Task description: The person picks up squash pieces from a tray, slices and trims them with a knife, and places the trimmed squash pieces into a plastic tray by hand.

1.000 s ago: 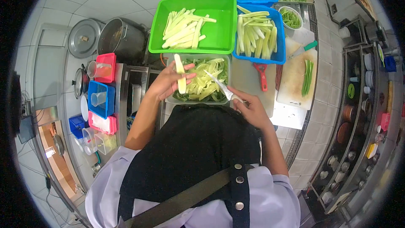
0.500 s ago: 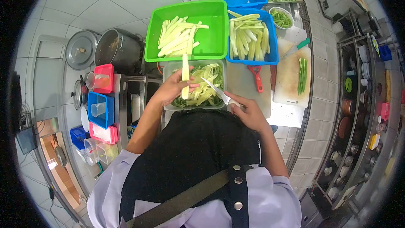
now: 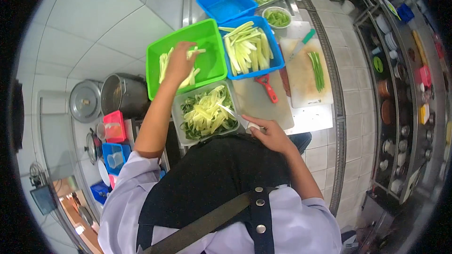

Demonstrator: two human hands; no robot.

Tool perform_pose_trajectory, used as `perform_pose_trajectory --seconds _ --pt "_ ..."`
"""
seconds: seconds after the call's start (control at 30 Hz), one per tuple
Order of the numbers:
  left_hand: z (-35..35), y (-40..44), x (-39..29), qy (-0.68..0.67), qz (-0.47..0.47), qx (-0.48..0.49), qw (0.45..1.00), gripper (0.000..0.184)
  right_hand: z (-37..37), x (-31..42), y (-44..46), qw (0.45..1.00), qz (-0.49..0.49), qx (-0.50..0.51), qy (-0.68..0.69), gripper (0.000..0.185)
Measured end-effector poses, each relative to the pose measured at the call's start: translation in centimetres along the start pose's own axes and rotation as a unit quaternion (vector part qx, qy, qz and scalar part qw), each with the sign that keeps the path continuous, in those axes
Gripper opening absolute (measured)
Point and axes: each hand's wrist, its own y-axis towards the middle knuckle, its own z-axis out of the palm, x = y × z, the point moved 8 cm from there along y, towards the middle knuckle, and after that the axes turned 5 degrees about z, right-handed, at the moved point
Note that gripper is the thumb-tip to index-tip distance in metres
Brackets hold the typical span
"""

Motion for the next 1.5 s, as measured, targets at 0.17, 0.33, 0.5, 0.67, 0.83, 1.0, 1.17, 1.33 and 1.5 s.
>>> perform_pose_trajectory --seconds 0.17,0.33,0.5,0.67,0.83,1.0,1.17,1.33,1.5 --pt "13.1 4.2 -7.7 -0.022 0.180 0.171 0.968 0.019 -0.3 -1.8 -3.7 0.997 0.016 -0.066 0.028 0.052" --pt "23.0 6.5 -8.2 -0.051 0.130 0.224 0.964 0.030 -1.0 -3.6 -8.8 0.984 0.060 -0.149 0.073 0.051" --pt "28.5 10.3 -7.7 0.009 -0.011 0.166 0.986 0.055 -0.3 -6.9 -13.5 0.959 0.073 -0.240 0.131 0.053" --pt "29.6 11.6 -8.7 0.035 -0.116 0.201 0.972 0.056 1.1 -9.0 -16.4 0.945 0.081 -0.276 0.153 0.053" --pt "28.3 10.8 -9.6 0.001 -0.161 0.104 0.981 0.043 1.6 -9.3 -17.1 0.936 0.094 -0.282 0.188 0.052" --pt "25.9 10.3 -8.7 -0.212 -0.091 0.066 0.971 0.041 0.9 -9.0 -16.1 0.933 0.091 -0.270 0.219 0.054" --pt "17.6 7.6 -6.2 -0.515 -0.235 0.007 0.824 0.034 -0.2 -6.6 -12.2 0.955 0.058 -0.209 0.201 0.055" --pt "11.6 -2.6 -2.6 -0.760 -0.404 0.057 0.507 0.023 -1.4 -4.5 -7.7 0.970 0.039 -0.152 0.188 0.058" --pt "7.5 -14.2 -0.9 -0.801 -0.369 0.053 0.469 0.028 -1.0 -2.2 -4.0 0.979 0.014 -0.094 0.183 0.057"
